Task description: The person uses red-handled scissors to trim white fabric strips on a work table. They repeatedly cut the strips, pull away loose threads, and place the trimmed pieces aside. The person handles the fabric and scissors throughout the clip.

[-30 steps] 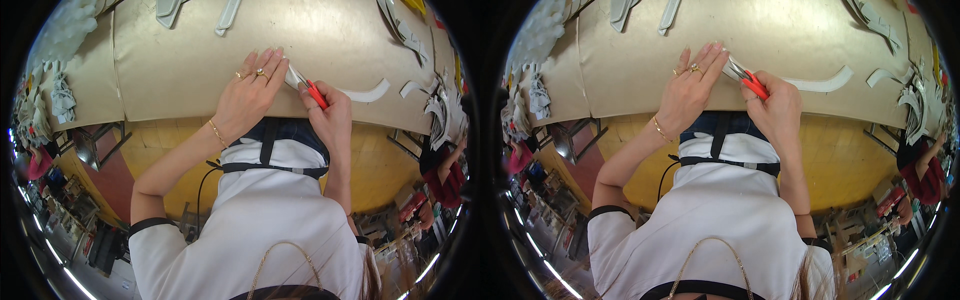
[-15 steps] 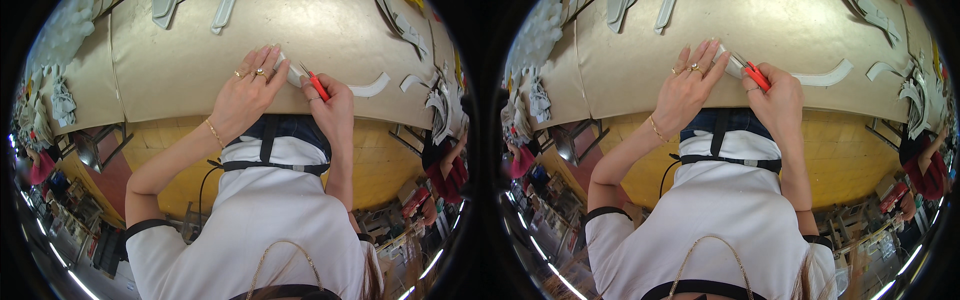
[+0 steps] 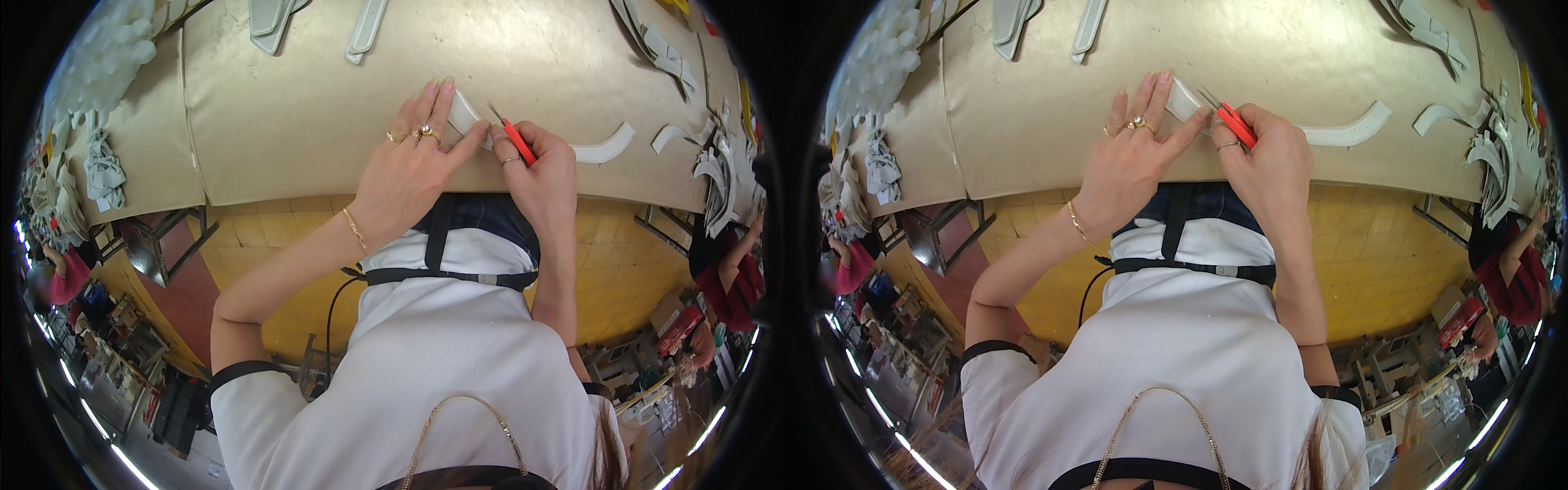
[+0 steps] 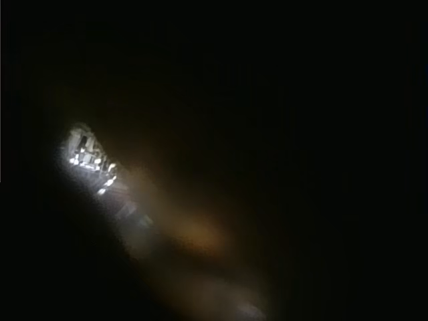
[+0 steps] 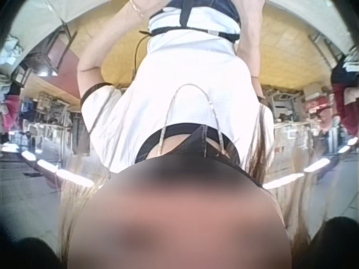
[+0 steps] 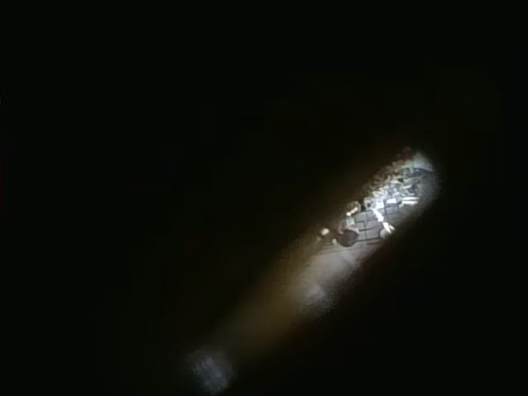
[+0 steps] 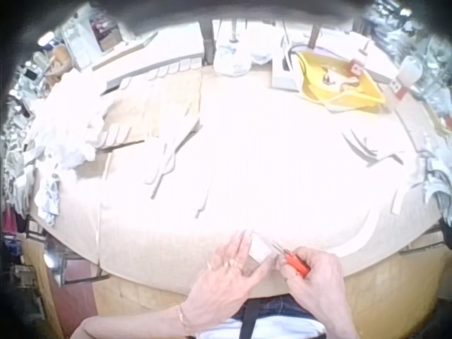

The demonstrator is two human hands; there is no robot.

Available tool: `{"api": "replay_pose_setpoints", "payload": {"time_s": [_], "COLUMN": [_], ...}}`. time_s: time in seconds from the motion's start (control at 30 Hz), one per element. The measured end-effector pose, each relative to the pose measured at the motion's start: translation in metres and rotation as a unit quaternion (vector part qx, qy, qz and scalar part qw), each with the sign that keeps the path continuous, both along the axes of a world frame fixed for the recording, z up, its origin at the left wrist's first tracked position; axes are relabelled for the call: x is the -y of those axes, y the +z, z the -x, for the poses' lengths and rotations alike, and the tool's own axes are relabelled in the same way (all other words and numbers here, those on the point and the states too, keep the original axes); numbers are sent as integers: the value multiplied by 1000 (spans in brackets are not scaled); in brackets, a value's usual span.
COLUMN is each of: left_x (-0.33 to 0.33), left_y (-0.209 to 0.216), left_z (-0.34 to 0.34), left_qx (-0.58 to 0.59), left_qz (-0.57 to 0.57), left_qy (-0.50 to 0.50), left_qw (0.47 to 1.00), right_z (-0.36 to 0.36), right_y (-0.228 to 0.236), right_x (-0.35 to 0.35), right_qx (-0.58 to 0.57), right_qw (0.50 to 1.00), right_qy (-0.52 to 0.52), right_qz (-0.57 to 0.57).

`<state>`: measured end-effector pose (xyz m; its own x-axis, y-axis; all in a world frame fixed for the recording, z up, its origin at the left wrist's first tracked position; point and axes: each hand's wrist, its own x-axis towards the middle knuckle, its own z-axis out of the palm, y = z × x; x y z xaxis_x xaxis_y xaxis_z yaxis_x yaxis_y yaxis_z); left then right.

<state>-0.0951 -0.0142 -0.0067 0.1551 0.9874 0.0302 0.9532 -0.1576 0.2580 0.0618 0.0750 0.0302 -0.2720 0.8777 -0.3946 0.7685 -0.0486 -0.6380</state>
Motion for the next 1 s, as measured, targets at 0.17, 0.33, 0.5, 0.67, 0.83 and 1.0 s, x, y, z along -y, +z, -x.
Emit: {"api": "replay_pose_setpoints", "payload": {"time_s": [0.17,0.33,0.5,0.67,0.83,1.0], "left_x": [7,10,11,8,8,6], "left_y": [3,-4,-5,0,3,3], "left_z": [-13,-30,-28,-29,-30,-42], "left_qx": [44,146,142,117,89,144], "left_qz": [20,30,37,33,42,48], "left_qy": [40,61,59,50,50,76], "left_qw": [998,987,987,991,994,986], "right_z": [-1,-15,-31,-32,-30,-26], "right_y": [3,8,13,6,6,10], "right_x": [-5,-12,-21,-19,-20,-21], "right_qx": [12,-53,-34,-35,1,16], "right_qw": [999,996,994,996,997,996], "right_qy": [27,56,83,73,76,77], "right_qz": [20,51,58,33,14,28]}}
